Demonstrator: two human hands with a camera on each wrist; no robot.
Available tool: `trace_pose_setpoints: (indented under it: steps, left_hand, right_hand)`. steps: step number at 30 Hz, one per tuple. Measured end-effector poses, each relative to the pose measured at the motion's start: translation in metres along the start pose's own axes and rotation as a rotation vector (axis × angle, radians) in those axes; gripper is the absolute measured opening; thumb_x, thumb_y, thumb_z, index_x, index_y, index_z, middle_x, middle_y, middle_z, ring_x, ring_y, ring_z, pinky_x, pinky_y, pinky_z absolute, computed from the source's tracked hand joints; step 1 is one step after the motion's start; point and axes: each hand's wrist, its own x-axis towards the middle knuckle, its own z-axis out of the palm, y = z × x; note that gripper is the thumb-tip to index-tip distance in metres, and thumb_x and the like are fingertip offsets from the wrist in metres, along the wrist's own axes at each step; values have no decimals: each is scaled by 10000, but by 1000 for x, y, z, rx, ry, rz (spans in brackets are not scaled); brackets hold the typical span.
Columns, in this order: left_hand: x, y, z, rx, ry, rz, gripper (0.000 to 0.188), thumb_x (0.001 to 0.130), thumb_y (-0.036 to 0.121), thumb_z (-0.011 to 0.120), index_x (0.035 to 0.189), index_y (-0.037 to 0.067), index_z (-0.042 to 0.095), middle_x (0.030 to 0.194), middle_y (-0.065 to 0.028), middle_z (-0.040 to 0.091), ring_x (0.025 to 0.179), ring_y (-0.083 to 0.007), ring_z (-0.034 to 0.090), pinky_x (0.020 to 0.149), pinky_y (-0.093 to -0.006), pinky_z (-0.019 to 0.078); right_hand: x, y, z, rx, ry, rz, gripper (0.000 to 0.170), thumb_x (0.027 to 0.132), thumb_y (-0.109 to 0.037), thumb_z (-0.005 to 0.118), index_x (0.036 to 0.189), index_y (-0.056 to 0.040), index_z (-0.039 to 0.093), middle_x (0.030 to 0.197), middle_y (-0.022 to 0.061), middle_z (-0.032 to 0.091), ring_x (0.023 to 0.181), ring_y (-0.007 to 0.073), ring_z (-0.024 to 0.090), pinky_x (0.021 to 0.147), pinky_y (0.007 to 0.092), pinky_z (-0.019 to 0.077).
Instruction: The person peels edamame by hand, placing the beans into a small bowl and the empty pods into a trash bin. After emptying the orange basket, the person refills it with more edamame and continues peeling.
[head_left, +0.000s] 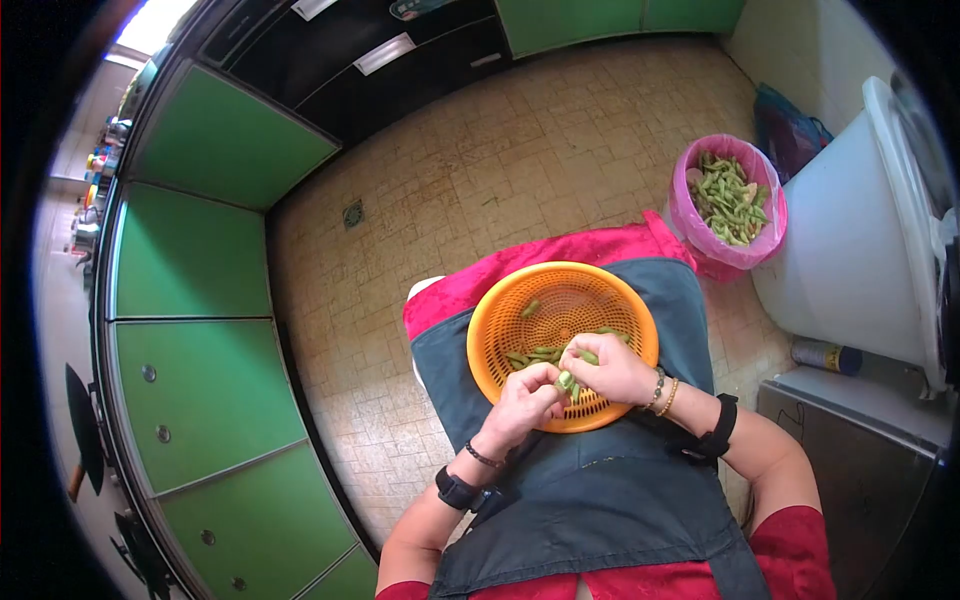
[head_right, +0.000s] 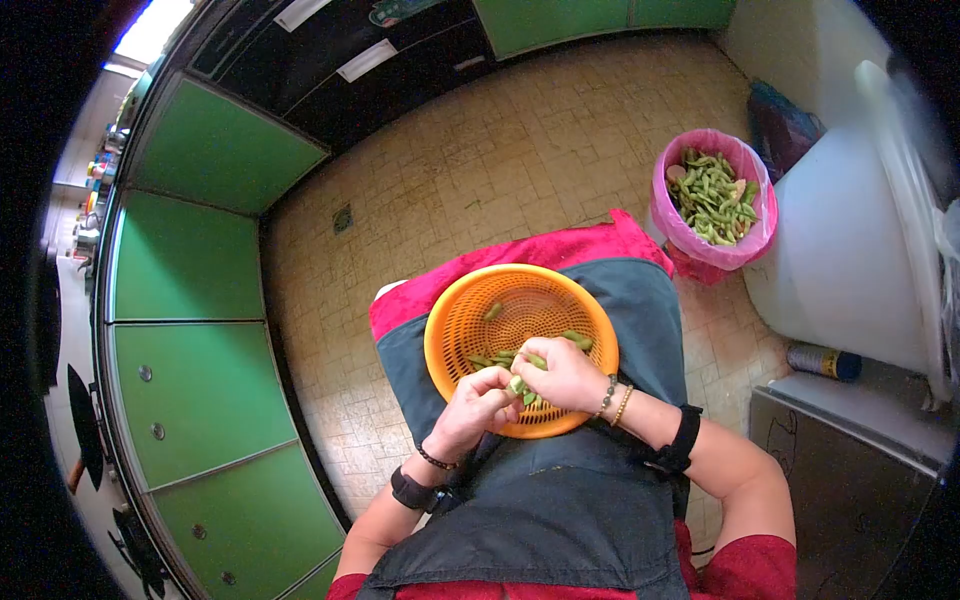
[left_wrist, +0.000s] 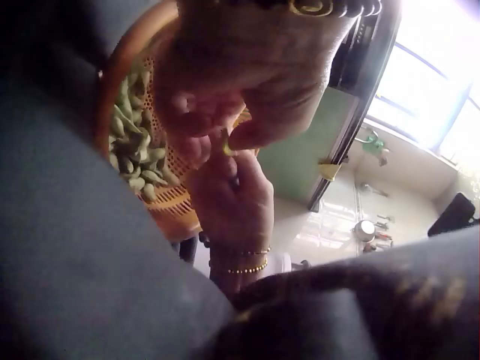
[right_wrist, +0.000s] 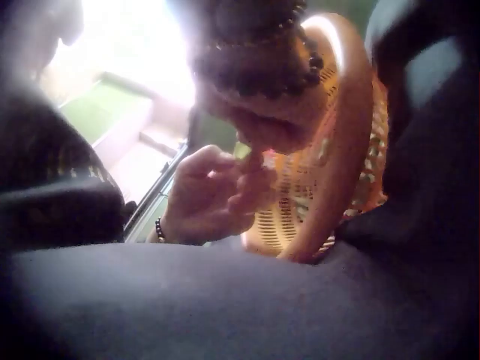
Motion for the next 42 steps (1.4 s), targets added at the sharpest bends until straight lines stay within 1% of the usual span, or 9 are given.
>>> trace_pose_setpoints:
  steps: [4, 12, 15, 19, 21, 23, 27, 31, 42]
  left_hand:
    - [5, -1, -6, 49, -54, -79, 71, 836, 141, 512, 825, 79, 547, 639, 50, 502, 492, -12, 401, 429, -156, 292]
    - [8, 2, 6, 134, -56, -84, 154, 799, 77, 439, 867, 48, 575, 620, 53, 498, 504, -21, 423, 455, -169, 324]
    - [8, 1, 3, 63, -47, -86, 186, 801, 71, 435, 909, 45, 585, 657, 30, 540, 524, -26, 447, 458, -157, 328]
    - [6, -3, -6, 20, -48, -90, 156, 819, 89, 462, 907, 54, 586, 704, 21, 547, 547, -23, 449, 454, -153, 320]
    - [5, -4, -8, 8, -39, -96, 139, 833, 113, 480, 905, 60, 586, 700, 21, 541, 547, -24, 450, 455, -154, 321]
    - [5, -7, -10, -4, -52, -84, 118, 845, 146, 477, 835, 74, 569, 675, 28, 524, 545, -27, 445, 462, -157, 333]
    - [6, -5, -7, 38, -73, -122, 145, 846, 152, 447, 738, 89, 520, 642, 41, 483, 549, -33, 440, 467, -169, 353]
    - [3, -7, -6, 9, -124, -107, 159, 876, 197, 477, 780, 84, 534, 649, 35, 516, 512, -25, 426, 439, -160, 326]
    - [4, -12, -10, -129, -45, -55, 130, 885, 187, 486, 839, 77, 536, 671, 20, 540, 527, -35, 477, 441, -157, 349]
  right_hand:
    - [-7, -7, -3, -252, -46, 11, 180, 760, -212, 531, 866, -70, 562, 751, 150, 601, 731, 286, 599, 645, 384, 458]
    - [-28, -28, 3, -641, -13, -209, 185, 720, -121, 530, 880, -42, 480, 680, 163, 571, 641, 341, 573, 580, 432, 457]
    - [-32, -53, -28, -608, 212, -447, 161, 716, -85, 530, 869, -49, 495, 647, 152, 555, 601, 327, 568, 547, 413, 454]
    - [-33, -87, -117, -726, 742, -286, 125, 772, -139, 552, 871, -70, 523, 708, 161, 567, 602, 303, 578, 538, 385, 452]
    - [-34, -90, -157, -956, 944, -113, 217, 766, -177, 588, 943, -75, 517, 742, 142, 587, 651, 305, 584, 582, 383, 468]
    - [-35, -83, -179, -1360, 1022, -389, 312, 749, -177, 620, 1015, -66, 500, 773, 123, 595, 696, 300, 587, 615, 383, 474]
    - [-26, -99, -106, -827, 675, -365, 273, 731, -113, 623, 969, -16, 530, 859, 115, 585, 734, 258, 583, 639, 333, 469]
    - [16, -54, -31, -890, 146, -697, 130, 724, -76, 568, 841, -34, 528, 778, 106, 559, 686, 240, 579, 614, 351, 469]
    - [79, 7, -2, -1286, -25, -328, 193, 723, -104, 511, 912, -70, 532, 886, 120, 575, 778, 249, 606, 638, 363, 497]
